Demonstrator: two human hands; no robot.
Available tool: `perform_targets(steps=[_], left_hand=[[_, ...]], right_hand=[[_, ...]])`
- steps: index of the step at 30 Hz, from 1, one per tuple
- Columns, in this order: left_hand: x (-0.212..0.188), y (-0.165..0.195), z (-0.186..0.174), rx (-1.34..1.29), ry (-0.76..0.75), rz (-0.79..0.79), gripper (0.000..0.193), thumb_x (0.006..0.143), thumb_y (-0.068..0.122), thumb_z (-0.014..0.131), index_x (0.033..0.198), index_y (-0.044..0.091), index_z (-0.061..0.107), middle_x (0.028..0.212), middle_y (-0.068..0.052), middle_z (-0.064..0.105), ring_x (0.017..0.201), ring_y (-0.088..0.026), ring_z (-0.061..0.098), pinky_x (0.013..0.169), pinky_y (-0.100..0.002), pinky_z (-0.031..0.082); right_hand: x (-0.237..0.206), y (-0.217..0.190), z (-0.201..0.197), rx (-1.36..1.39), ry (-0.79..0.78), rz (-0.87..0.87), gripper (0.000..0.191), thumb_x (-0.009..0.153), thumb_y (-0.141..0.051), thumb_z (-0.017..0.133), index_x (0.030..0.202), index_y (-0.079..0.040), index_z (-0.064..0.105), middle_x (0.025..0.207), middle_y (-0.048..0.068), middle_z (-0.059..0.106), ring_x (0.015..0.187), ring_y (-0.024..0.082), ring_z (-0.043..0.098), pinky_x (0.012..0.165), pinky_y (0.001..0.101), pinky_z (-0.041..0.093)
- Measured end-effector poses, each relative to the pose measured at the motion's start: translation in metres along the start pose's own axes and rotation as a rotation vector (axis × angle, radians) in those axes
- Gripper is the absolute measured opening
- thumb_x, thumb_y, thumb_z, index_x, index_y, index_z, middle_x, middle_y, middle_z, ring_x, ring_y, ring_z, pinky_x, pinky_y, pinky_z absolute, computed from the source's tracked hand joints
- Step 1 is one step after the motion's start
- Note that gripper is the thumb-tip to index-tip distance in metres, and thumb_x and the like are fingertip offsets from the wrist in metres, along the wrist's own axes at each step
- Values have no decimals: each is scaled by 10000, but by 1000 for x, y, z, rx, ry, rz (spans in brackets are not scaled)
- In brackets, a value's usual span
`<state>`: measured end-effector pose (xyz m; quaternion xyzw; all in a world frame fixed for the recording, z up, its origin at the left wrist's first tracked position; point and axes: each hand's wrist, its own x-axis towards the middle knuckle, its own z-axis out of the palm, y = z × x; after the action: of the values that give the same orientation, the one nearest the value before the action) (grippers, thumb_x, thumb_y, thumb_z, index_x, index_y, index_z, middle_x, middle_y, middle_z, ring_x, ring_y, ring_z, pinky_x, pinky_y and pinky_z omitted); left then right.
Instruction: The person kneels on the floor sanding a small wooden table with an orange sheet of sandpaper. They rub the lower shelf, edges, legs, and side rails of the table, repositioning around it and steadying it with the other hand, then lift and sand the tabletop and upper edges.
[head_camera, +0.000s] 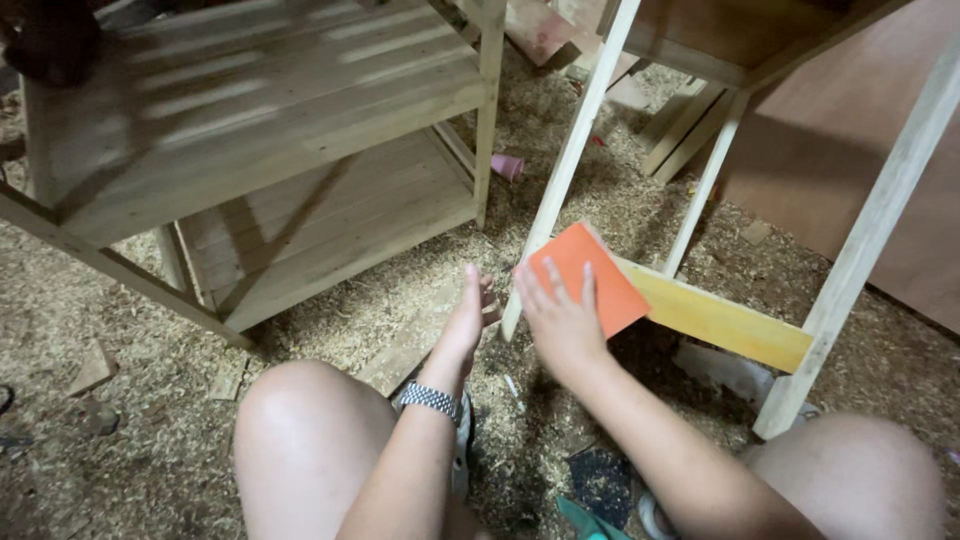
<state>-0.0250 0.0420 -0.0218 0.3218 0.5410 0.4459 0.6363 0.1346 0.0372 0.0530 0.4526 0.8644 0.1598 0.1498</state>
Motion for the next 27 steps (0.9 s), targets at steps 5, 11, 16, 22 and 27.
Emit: perform_targets(steps=[5, 11, 16, 22, 27], left_hand=[[12, -2, -1, -84, -1, 2, 979, 917, 781, 159, 1557, 68, 362, 1353, -183, 658, 1229, -315, 636, 1150, -463, 377], [12, -6, -4, -21, 31, -22, 992, 914, 783, 153, 1522, 63, 463, 1262, -181, 695, 1211, -286, 636, 1134, -466, 348], [14, -10, -7, -49, -12, 15, 1004, 916, 798, 153, 1514, 62, 481, 1287, -187, 696, 1225, -304, 630, 1162, -467, 367], [7, 3, -2, -15, -7, -26, 975, 921, 770, 127, 1520, 81, 466, 1318, -184, 674, 1268, -307, 616, 1150, -465, 342], [-6, 10, 9, 358, 16, 40, 896, 973, 712, 143, 1471, 81, 538, 1444, -166, 592, 1359, -267, 546, 1148, -409, 389]], right_hand=[[-6, -12, 2, -30, -36, -17, 792, 870, -129, 503, 1591, -34, 189, 1673, 105, 146, 1525, 307, 169, 1123, 738, 80], [-37, -39, 17, 30, 34, -156, 724, 912, -188, 490, 1565, -18, 226, 1671, 126, 169, 1524, 342, 195, 1119, 760, 108], [-9, -18, 10, 36, -28, 8, 731, 909, -182, 482, 1574, -74, 199, 1663, 58, 140, 1529, 326, 157, 1130, 753, 103], [-39, -43, 5, 35, -211, -125, 805, 905, -114, 508, 1604, 0, 126, 1697, 136, 45, 1544, 340, 60, 1135, 751, 40], [-69, -51, 15, 130, -129, -14, 854, 823, -46, 491, 1606, -34, 149, 1710, 176, 26, 1599, 353, 41, 1110, 784, 37]])
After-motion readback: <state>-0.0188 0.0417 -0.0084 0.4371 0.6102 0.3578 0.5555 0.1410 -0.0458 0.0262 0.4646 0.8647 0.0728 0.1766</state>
